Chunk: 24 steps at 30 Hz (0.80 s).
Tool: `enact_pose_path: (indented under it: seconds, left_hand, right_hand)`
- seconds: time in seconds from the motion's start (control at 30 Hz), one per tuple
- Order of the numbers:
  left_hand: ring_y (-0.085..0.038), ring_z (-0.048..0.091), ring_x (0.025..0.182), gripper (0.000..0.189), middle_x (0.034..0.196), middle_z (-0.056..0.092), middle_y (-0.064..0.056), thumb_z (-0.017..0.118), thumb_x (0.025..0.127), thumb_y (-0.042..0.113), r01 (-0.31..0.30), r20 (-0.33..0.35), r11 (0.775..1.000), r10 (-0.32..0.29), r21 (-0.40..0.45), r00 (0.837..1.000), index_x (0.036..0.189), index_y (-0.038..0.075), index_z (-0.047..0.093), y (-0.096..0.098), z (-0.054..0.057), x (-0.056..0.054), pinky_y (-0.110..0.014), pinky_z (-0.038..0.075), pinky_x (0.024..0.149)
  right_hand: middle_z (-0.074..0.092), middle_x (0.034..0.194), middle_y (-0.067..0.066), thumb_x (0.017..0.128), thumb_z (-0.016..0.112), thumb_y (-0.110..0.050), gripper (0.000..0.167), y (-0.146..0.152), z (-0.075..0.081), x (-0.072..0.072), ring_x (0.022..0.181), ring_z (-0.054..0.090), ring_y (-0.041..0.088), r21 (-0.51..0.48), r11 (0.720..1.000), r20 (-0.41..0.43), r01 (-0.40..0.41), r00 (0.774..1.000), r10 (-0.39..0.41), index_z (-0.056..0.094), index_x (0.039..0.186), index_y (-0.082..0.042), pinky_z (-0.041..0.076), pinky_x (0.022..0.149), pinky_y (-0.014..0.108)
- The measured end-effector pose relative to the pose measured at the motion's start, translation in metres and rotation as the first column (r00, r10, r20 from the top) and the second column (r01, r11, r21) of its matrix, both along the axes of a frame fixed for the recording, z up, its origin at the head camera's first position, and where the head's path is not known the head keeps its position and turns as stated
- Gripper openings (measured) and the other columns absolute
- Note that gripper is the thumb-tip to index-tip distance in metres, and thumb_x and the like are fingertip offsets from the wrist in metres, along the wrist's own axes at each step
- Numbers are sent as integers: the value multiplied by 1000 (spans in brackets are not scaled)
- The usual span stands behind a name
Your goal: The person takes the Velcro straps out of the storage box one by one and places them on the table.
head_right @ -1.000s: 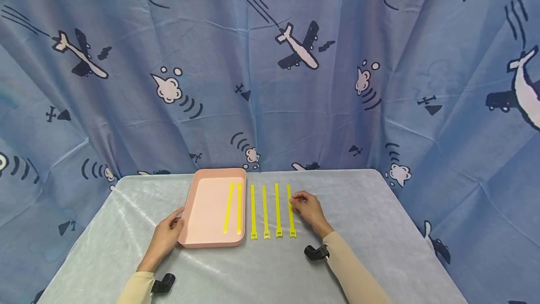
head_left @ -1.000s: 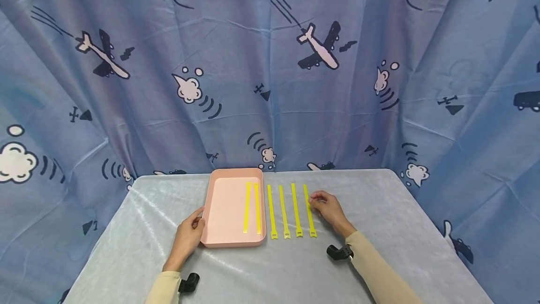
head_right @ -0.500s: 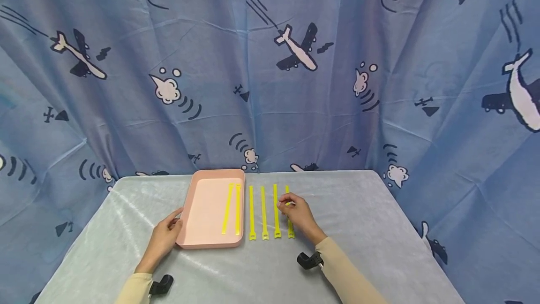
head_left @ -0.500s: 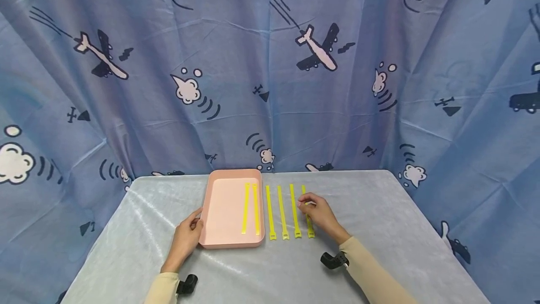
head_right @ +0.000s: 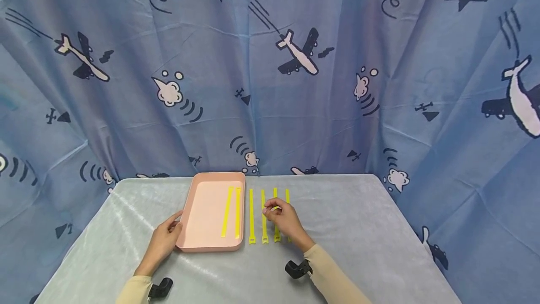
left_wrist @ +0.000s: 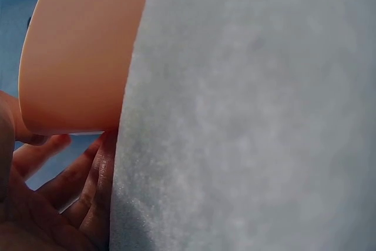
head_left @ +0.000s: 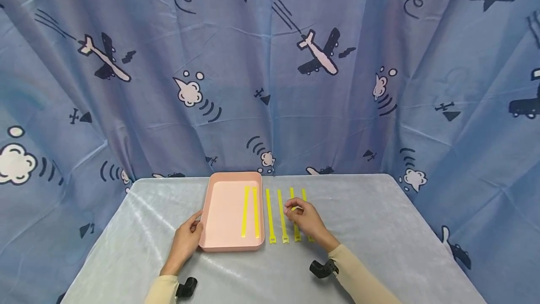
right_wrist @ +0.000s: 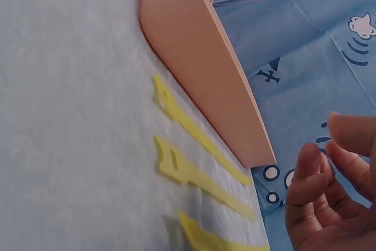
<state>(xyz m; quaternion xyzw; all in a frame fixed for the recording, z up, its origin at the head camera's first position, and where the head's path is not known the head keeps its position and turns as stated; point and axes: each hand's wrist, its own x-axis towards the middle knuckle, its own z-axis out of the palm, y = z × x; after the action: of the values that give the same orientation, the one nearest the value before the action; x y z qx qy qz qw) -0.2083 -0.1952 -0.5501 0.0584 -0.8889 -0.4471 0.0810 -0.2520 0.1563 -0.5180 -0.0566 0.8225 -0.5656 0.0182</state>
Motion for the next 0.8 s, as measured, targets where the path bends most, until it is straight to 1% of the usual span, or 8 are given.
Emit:
enact_pose_path:
  seconds: [0.17, 0.33, 0.43, 0.5, 0.57, 0.63, 0.8]
  left_hand:
    - [-17, 61, 88, 43, 114, 70, -18, 52, 99, 15, 5, 8, 1000, -5, -2, 1000, 142, 9, 53, 1, 1, 0, -28, 46, 72]
    - [-16, 62, 87, 43, 113, 70, -18, 53, 99, 14, 3, 10, 1000, -3, -4, 1000, 142, 9, 54, 2, 0, 0, -28, 47, 71]
    - [-16, 61, 86, 43, 114, 69, -19, 52, 99, 15, 8, 16, 1000, -8, -3, 1000, 142, 9, 53, 1, -1, 0, -27, 46, 70]
    - [-16, 61, 85, 44, 115, 69, -20, 51, 99, 15, 8, 20, 1000, -8, -3, 1000, 142, 9, 53, 1, -1, 1, -27, 46, 69]
    - [-15, 60, 84, 44, 115, 69, -20, 51, 99, 15, 6, 22, 1000, -5, -7, 1000, 142, 9, 53, 1, 0, 1, -27, 46, 69]
    - [-14, 59, 83, 43, 114, 69, -19, 51, 99, 15, 3, 25, 1000, -2, -16, 1000, 142, 9, 53, 1, 1, 2, -27, 46, 70]
    - [-15, 60, 85, 43, 113, 70, -18, 51, 99, 15, 2, 8, 1000, -2, -20, 1000, 142, 9, 54, 2, 1, 0, -29, 46, 73]
  right_hand:
    - [62, 93, 6, 90, 69, -13, 16, -4, 0, 2, 75, 60, 19, -30, 1000, 21, 2, 1000, -1, 65, 105, -6, 47, 63, 26]
    - [62, 92, 7, 91, 68, -11, 19, -12, 2, 6, 73, 59, 21, -67, 998, 26, -3, 1000, 4, 65, 107, -2, 44, 57, 25]
    - [62, 92, 7, 92, 66, -9, 20, -18, 6, 10, 72, 58, 21, -68, 998, 42, 12, 999, -9, 64, 110, 0, 42, 57, 26]
    - [62, 93, 8, 92, 65, -9, 21, -21, 7, 10, 73, 58, 22, -72, 997, 47, 5, 999, -2, 63, 112, 0, 42, 57, 26]
    - [62, 94, 8, 93, 65, -8, 22, -24, 8, 9, 74, 59, 25, -86, 996, 55, -7, 998, 12, 63, 113, 1, 43, 58, 27]
    - [62, 94, 8, 93, 66, -10, 22, -26, 7, 8, 75, 59, 27, -102, 994, 56, -30, 998, 36, 63, 113, 0, 44, 58, 26]
    - [62, 96, 7, 93, 66, -13, 20, -35, 13, 6, 75, 59, 20, -113, 992, 49, -50, 997, 56, 63, 111, -5, 46, 61, 26]
